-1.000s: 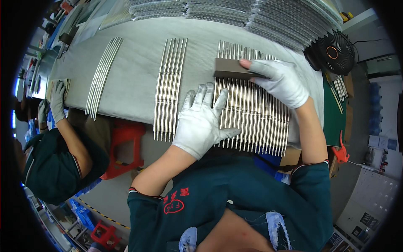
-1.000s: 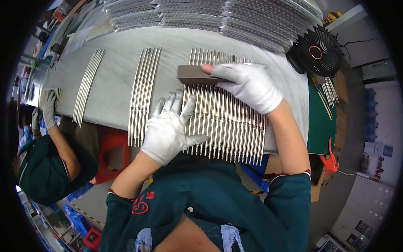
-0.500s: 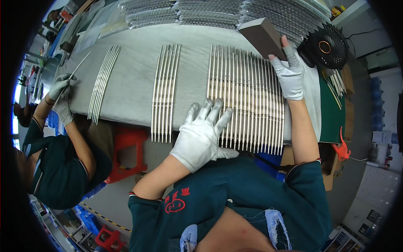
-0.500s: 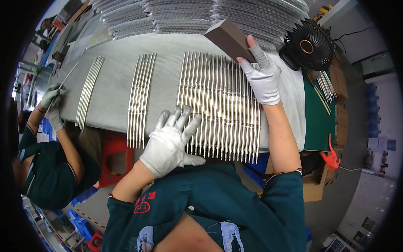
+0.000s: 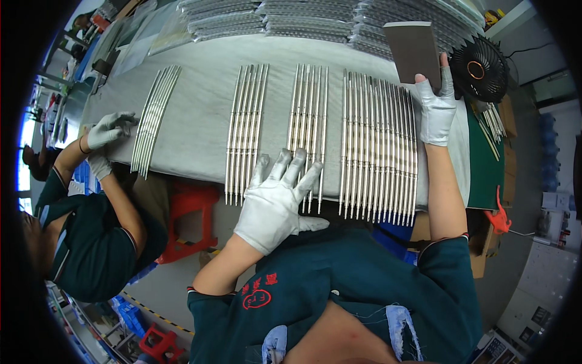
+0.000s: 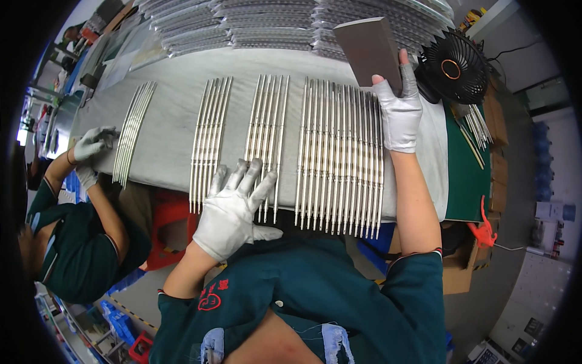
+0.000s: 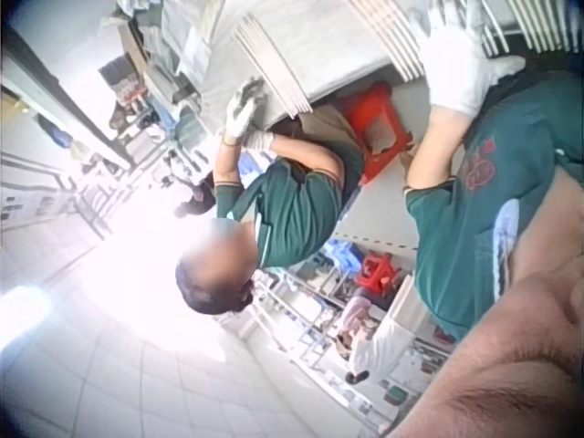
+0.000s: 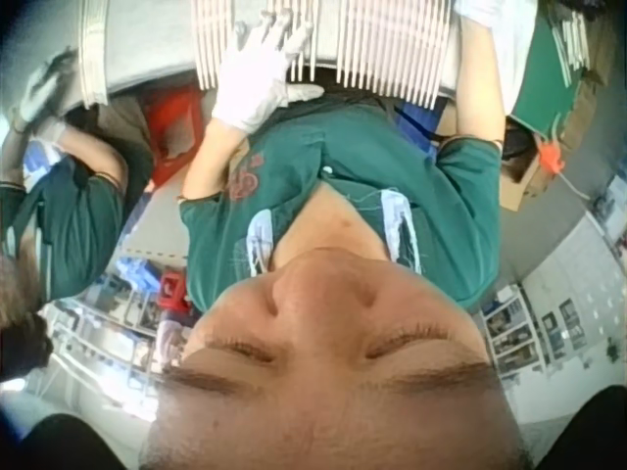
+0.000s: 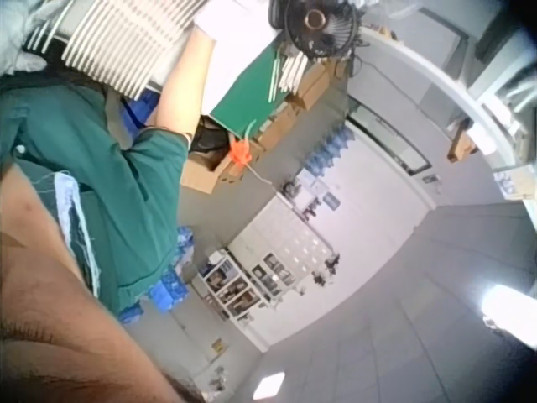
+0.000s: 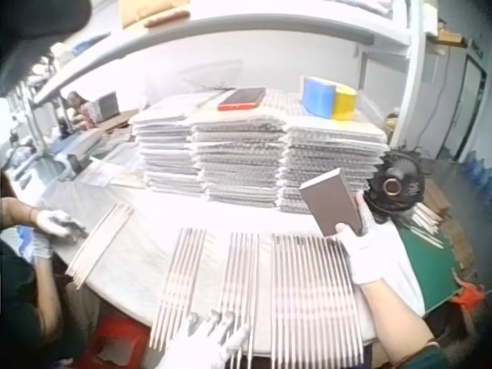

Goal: The person uses a sanding block to rub and polish a large batch of metal rods arranged in parallel on a table. They repeatedly move the block back and forth across the rods, occasionally shifting the rods to access different sections.

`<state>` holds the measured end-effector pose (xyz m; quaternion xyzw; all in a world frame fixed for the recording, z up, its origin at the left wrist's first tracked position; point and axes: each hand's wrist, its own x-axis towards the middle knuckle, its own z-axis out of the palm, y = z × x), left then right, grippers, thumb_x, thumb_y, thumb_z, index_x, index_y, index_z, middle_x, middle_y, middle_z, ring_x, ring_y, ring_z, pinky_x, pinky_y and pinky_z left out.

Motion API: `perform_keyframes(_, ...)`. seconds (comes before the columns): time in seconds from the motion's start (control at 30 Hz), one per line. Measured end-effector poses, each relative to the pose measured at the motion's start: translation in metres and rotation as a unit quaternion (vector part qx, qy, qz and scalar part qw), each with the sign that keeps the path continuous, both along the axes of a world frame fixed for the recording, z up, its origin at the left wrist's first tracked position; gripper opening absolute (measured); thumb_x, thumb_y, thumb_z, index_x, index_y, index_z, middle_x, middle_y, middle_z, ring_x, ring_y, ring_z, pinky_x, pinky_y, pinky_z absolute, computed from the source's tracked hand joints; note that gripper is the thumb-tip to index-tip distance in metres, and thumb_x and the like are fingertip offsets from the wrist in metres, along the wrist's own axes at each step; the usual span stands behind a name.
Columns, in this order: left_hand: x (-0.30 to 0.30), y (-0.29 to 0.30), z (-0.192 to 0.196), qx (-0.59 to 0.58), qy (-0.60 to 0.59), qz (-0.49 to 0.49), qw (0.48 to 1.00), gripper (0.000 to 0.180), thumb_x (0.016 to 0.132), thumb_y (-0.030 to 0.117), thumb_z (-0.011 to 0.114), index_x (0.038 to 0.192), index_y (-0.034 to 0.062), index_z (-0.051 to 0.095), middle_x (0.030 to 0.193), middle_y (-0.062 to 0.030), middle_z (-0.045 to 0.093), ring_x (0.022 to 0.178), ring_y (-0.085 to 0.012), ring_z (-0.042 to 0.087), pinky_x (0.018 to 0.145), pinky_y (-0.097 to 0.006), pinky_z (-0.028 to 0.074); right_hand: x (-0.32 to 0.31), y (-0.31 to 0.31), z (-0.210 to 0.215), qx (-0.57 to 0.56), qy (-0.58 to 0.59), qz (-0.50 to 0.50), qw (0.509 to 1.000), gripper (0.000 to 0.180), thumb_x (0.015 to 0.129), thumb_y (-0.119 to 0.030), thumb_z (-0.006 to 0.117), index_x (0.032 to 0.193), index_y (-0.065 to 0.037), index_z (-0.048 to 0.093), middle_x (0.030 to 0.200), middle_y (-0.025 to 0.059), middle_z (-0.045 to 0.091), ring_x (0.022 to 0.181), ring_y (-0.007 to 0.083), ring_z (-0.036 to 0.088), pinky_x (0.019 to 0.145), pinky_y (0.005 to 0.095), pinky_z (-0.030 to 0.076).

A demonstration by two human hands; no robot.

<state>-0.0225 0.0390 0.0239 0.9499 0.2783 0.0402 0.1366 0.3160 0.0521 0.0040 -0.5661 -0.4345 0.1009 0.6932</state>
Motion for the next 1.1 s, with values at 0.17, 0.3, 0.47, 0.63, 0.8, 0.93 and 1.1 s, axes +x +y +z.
perform_keyframes(0.17, -0.002, 0.001, 0.0, 0.004, 0.003, 0.008, 1.0, 0.111, 0.064, 0.067, 0.075, 0.152, 0.0134, 0.033, 0.148, -0.0219, 0.042, 0.137, -0.0415, 0.04, 0.113, -0.06, 0.026, -0.004, -0.001, 0.002, 0.008, 0.001, -0.005, 1.0, 0.068, 0.09, -0.006, 0.072, 0.151, -0.015, 0.043, 0.136, 0.0059, 0.058, 0.115, 0.0133, 0.058, 0.101, 0.0282, 0.045)
perform_keyframes(0.3, 0.015, -0.002, 0.005, -0.021, 0.008, -0.025, 0.999, 0.108, 0.066, 0.069, 0.072, 0.15, 0.0111, 0.035, 0.15, -0.0197, 0.042, 0.137, -0.0398, 0.041, 0.114, -0.058, 0.026, -0.004, -0.001, -0.011, -0.013, -0.076, 0.011, 0.997, 0.066, 0.088, -0.008, 0.075, 0.148, -0.015, 0.046, 0.136, 0.0075, 0.06, 0.114, 0.0118, 0.06, 0.097, 0.0262, 0.047)
perform_keyframes(0.47, 0.035, -0.007, -0.003, -0.013, -0.015, -0.068, 0.997, 0.107, 0.068, 0.072, 0.069, 0.151, 0.0124, 0.035, 0.149, -0.0189, 0.044, 0.138, -0.0391, 0.04, 0.115, -0.058, 0.026, 0.004, 0.0, -0.017, -0.019, -0.116, 0.009, 0.993, 0.066, 0.088, -0.008, 0.075, 0.148, -0.015, 0.047, 0.135, 0.0083, 0.06, 0.115, 0.0129, 0.06, 0.097, 0.0271, 0.048)
perform_keyframes(0.63, 0.031, -0.006, 0.001, -0.015, 0.013, -0.056, 0.998, 0.103, 0.069, 0.07, 0.069, 0.152, 0.0182, 0.034, 0.15, -0.0185, 0.042, 0.138, -0.0418, 0.039, 0.114, -0.058, 0.027, -0.001, -0.002, -0.009, 0.029, -0.033, 0.01, 0.999, 0.068, 0.089, -0.004, 0.073, 0.149, -0.015, 0.044, 0.135, 0.0062, 0.059, 0.115, 0.0134, 0.059, 0.099, 0.029, 0.047)
perform_keyframes(0.8, 0.002, -0.001, 0.009, 0.027, 0.073, 0.015, 0.997, 0.105, 0.069, 0.071, 0.069, 0.154, 0.0205, 0.032, 0.15, -0.0228, 0.039, 0.137, -0.0439, 0.039, 0.114, -0.058, 0.026, 0.0, -0.004, -0.002, 0.063, -0.01, -0.016, 0.998, 0.068, 0.088, -0.004, 0.073, 0.149, -0.015, 0.045, 0.135, 0.0067, 0.06, 0.115, 0.0135, 0.059, 0.099, 0.0287, 0.047)
perform_keyframes(0.93, 0.014, -0.003, 0.014, 0.029, 0.075, 0.012, 0.997, 0.106, 0.069, 0.071, 0.068, 0.153, 0.0155, 0.034, 0.151, -0.0226, 0.038, 0.14, -0.0424, 0.035, 0.116, -0.058, 0.022, 0.002, -0.002, -0.007, 0.059, -0.155, -0.035, 0.986, 0.068, 0.085, -0.005, 0.077, 0.146, -0.015, 0.05, 0.121, 0.0095, 0.069, 0.101, 0.0159, 0.067, 0.09, 0.0281, 0.051)
perform_keyframes(1.1, 0.057, -0.011, 0.01, -0.016, 0.05, -0.098, 0.994, 0.101, 0.073, 0.073, 0.064, 0.151, 0.0152, 0.036, 0.153, -0.0198, 0.038, 0.142, -0.0399, 0.034, 0.117, -0.057, 0.021, 0.007, 0.002, -0.006, 0.079, -0.271, -0.073, 0.957, 0.066, 0.082, -0.005, 0.079, 0.142, -0.015, 0.054, 0.113, 0.0109, 0.071, 0.095, 0.0199, 0.07, 0.084, 0.0298, 0.054)
